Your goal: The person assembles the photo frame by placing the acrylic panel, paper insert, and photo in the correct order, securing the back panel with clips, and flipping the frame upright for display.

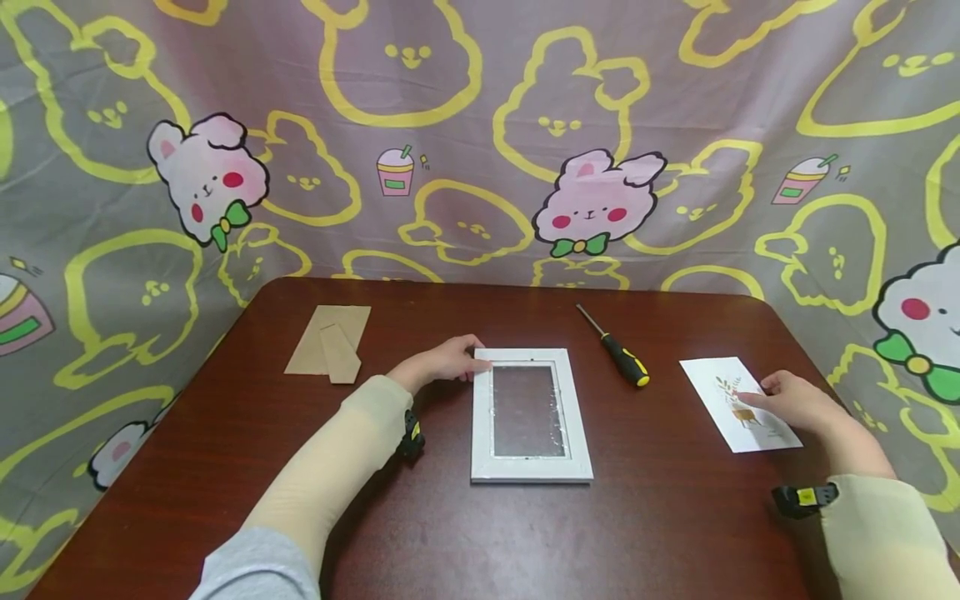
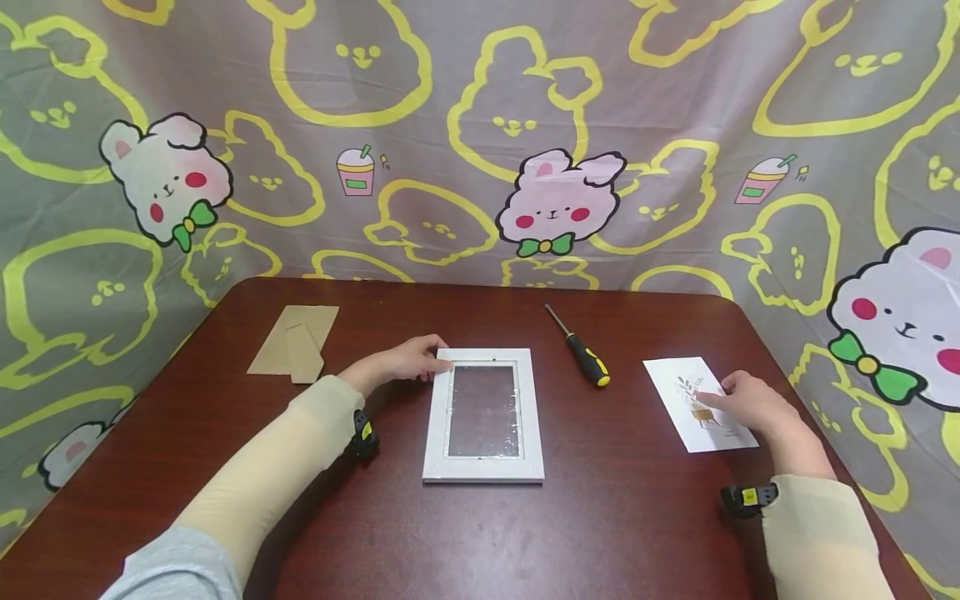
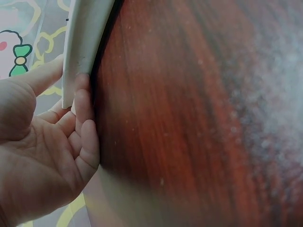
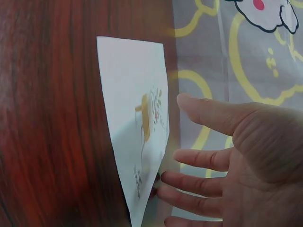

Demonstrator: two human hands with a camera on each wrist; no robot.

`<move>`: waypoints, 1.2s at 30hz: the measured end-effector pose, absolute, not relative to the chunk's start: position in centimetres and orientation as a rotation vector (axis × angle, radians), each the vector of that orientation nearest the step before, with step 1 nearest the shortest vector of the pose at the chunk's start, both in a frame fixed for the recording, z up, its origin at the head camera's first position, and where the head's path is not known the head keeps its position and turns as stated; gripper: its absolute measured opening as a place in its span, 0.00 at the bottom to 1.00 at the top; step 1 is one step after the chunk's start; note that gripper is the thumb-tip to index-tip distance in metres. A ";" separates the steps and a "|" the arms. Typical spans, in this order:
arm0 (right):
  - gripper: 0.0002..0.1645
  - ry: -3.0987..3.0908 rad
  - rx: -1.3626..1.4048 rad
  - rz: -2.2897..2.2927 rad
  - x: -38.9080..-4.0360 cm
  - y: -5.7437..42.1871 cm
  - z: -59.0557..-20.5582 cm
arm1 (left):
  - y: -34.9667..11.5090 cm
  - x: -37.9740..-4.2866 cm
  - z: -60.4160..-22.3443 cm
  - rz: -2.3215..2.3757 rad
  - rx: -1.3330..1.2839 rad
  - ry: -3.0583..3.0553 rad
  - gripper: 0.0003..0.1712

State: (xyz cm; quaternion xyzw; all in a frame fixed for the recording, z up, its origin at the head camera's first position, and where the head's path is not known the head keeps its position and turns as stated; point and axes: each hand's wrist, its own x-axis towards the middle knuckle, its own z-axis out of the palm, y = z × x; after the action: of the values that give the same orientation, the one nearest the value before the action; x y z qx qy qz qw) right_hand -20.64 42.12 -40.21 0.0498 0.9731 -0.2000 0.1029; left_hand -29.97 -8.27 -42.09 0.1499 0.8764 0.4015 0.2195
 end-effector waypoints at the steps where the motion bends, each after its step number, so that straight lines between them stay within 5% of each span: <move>1: 0.44 2.877 0.137 -0.573 -20.7 42.0 -40.2 | -8.3 -30.0 -42.1 1.115 0.415 2.423 0.18; 36: 0.30 2.796 0.393 -0.431 -22.2 40.2 -39.1 | -8.3 -30.0 -42.0 1.119 0.408 2.424 0.18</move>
State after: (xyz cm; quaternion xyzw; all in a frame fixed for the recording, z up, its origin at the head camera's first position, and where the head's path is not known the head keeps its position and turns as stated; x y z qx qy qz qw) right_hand -22.25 40.24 -39.10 0.1362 0.9689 -0.1494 0.1423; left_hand -29.96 -8.30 -41.99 0.1474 0.8758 0.4043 0.2189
